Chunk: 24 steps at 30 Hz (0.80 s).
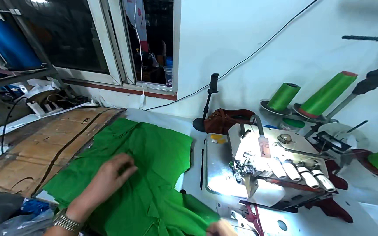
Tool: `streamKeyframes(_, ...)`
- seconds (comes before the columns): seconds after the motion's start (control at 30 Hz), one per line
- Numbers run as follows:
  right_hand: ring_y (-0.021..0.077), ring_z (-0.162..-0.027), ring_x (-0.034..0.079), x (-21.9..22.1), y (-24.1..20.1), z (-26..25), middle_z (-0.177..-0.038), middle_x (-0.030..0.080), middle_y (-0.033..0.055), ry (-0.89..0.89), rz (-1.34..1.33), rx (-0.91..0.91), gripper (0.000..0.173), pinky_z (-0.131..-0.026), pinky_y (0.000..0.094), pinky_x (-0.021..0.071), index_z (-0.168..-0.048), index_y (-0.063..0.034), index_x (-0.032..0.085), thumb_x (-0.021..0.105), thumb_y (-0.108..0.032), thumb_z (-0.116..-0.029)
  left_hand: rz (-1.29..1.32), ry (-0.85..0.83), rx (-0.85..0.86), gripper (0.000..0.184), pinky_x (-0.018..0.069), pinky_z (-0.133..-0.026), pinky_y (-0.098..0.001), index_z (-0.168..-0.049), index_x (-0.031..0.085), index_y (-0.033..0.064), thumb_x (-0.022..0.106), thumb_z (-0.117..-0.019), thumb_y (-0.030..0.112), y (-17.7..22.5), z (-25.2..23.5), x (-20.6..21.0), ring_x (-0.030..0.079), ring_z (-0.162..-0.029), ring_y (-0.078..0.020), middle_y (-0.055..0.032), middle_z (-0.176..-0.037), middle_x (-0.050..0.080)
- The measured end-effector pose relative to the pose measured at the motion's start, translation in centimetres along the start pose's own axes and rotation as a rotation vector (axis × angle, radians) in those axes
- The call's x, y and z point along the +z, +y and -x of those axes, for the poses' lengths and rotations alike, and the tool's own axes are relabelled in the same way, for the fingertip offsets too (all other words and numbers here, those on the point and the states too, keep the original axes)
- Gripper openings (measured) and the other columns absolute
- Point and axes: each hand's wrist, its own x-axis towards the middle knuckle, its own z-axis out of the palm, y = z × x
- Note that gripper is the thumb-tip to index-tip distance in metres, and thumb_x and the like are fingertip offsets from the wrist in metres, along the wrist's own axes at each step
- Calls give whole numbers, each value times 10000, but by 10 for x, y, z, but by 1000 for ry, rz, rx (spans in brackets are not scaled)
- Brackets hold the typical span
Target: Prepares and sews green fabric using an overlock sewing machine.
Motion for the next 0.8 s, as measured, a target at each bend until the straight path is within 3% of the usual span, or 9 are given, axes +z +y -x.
streamKeyframes(0.1,355,-1029,654,40,-23,-38,-1024,705,167,-50,-15,-227,180,-914,461,541,-997,-11,746,584,12,-923,-65,-318,41,486,579,-807,-567,-1246,686,143,793,-858,416,21,-2,3,679,-990,-328,-129,-1214,641)
streamKeyframes(0.23,299,-1134,666,92,-27,-80,-1108,733,111,-32,19,-455,311,-986,381,544,-1046,-28,758,576,125,-845,-256,-380,151,131,576,-704,-551,-995,745,52,669,-943,145,35,-15,13,709,-827,-343,-151,-1022,698)
streamKeyframes(0.33,322,-1211,647,113,-25,-103,-1195,715,158,-123,-36,-518,348,-1040,394,525,-1085,15,742,558,170,-834,-103,-141,194,121,606,-711,-461,-968,726,17,620,-968,75,29,-34,22,703,-787,-263,-123,-945,685)
streamKeyframes(0.4,334,-1293,602,120,-27,-120,-1289,685,160,-152,22,-486,375,-1088,471,486,-1145,-7,727,557,144,-846,9,-83,215,153,609,-766,-363,-1040,710,71,578,-996,133,23,-46,26,690,-842,-163,-55,-996,673)
streamKeyframes(0.5,291,-1463,437,116,-32,-159,-1511,547,106,-293,199,-256,387,-1192,590,316,-1379,-60,630,508,-75,-1012,64,-63,220,158,606,-812,-362,-1059,702,75,576,-1002,151,14,-54,26,689,-902,-155,-55,-1044,667)
streamKeyframes(0.57,248,-1540,297,109,-33,-186,-1624,411,61,-384,280,-77,461,-1247,588,173,-1522,-104,499,457,-229,-1081,99,-89,196,193,593,-823,-361,-1004,721,74,571,-998,195,5,-53,23,679,-896,-145,-39,-983,682)
streamKeyframes(0.63,224,-1567,224,106,-28,-204,-1659,350,40,-390,325,44,503,-1257,597,88,-1567,-113,434,415,-308,-1104,143,-244,137,230,568,-855,-352,-1015,725,83,583,-1012,265,-2,-48,19,671,-917,-138,-33,-978,694)
streamKeyframes(0.73,236,-1583,156,103,-23,-209,-1677,310,43,-387,335,114,509,-1255,611,51,-1574,-135,423,388,-343,-1111,99,-457,92,279,477,-1035,-501,-1132,735,76,704,-959,292,-3,-40,15,622,-1160,-291,-112,-1167,686)
streamKeyframes(0.8,302,-1528,307,99,-24,-191,-1573,467,105,-251,199,77,412,-1242,591,175,-1447,-117,592,474,-264,-1080,52,-506,87,327,414,-1063,-598,-1146,741,97,769,-902,313,0,-35,12,598,-1188,-349,-116,-1167,689)
